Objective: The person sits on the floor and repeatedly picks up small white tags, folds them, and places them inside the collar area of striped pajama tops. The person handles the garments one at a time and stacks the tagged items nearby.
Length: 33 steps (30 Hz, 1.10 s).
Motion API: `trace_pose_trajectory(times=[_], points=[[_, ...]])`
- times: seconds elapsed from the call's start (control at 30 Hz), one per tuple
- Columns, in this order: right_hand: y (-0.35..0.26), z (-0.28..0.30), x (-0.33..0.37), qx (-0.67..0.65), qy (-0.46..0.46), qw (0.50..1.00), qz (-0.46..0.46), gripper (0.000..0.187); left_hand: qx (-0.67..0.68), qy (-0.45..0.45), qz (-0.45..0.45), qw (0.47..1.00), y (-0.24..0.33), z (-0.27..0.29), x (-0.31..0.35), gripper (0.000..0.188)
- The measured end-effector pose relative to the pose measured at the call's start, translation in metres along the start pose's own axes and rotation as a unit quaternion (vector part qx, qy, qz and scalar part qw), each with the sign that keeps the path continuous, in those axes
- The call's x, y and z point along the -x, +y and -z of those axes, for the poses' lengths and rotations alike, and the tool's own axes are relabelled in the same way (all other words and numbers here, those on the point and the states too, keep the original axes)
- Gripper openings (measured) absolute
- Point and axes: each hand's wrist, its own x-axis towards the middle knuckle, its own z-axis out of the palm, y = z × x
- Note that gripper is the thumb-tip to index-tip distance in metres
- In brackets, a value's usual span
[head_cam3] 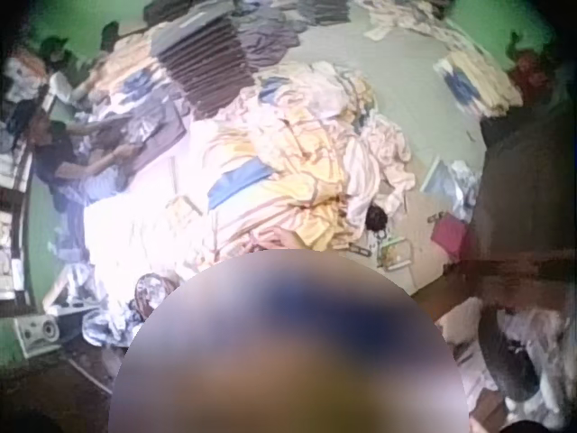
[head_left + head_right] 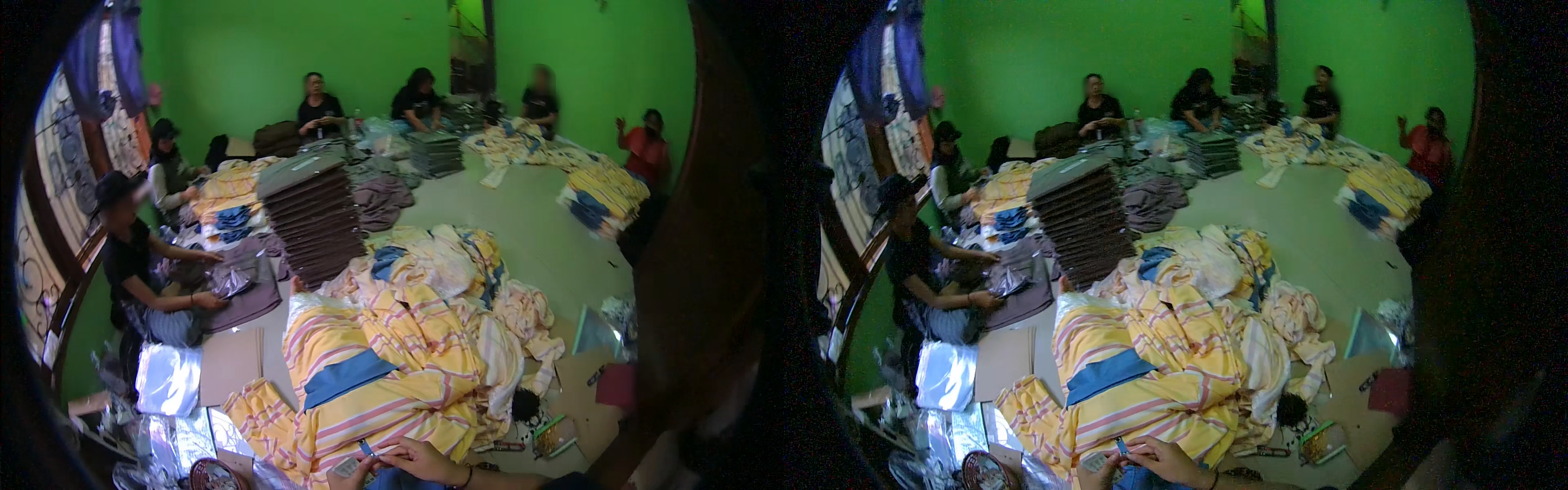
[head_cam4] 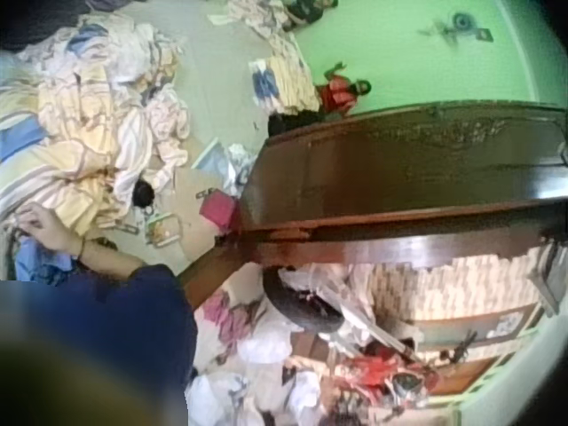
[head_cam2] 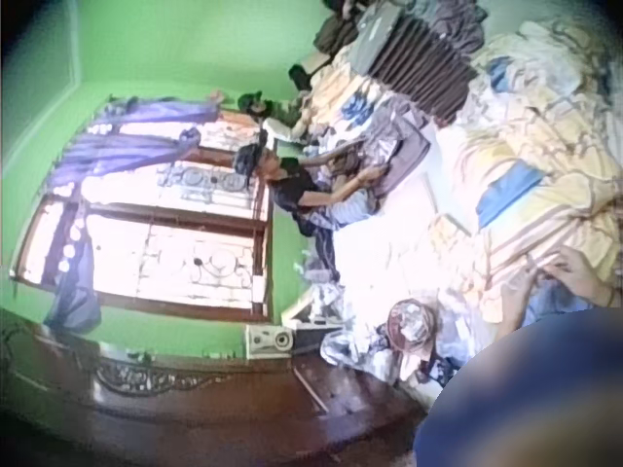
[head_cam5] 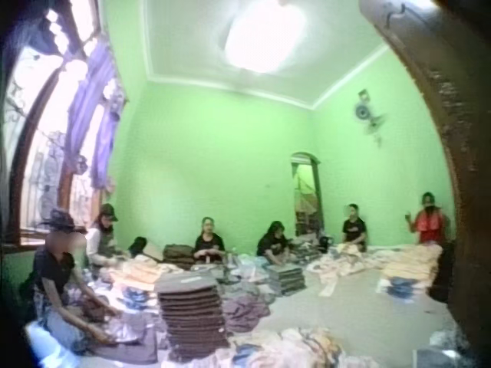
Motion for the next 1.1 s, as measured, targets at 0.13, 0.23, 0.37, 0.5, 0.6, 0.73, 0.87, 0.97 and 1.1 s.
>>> trace_pose_trajectory(times=[0.13,0.23,0.37,0.5,0.6,0.73,0.87,0.97,1.1], points=[[0.007,0.007,0.003,0.095,0.014,0.995,-0.009,0.026,0.050,0.009,0.029,0.998,0.001,-0.009,0.002,0.021],[0.013,0.007,0.005,0.106,0.037,0.994,0.007,0.024,0.080,-0.021,-0.009,0.996,0.004,-0.010,0.006,0.019],[0.021,0.004,0.003,0.069,0.060,0.995,0.041,0.023,0.103,-0.024,-0.011,0.994,0.009,-0.012,0.011,0.018],[0.021,0.003,0.005,0.033,0.069,0.996,0.039,0.023,0.080,-0.039,-0.026,0.996,0.014,-0.011,0.014,0.019],[0.014,0.002,0.007,0.070,0.043,0.995,0.057,0.024,0.059,-0.036,-0.023,0.997,0.016,-0.011,0.015,0.021],[0.006,0.002,0.008,0.073,0.038,0.996,0.036,0.022,0.063,-0.026,-0.021,0.997,0.015,-0.012,0.017,0.022],[0.008,0.005,0.004,0.044,0.007,0.999,0.006,0.024,0.091,-0.035,-0.014,0.995,0.013,-0.011,0.017,0.022],[0.011,0.006,0.002,-0.029,-0.008,0.999,-0.017,0.025,0.046,-0.026,-0.007,0.999,0.010,-0.009,0.017,0.022],[0.010,0.009,0.002,-0.071,-0.012,0.996,-0.052,0.025,0.050,-0.035,-0.035,0.998,0.004,-0.009,0.015,0.021]])
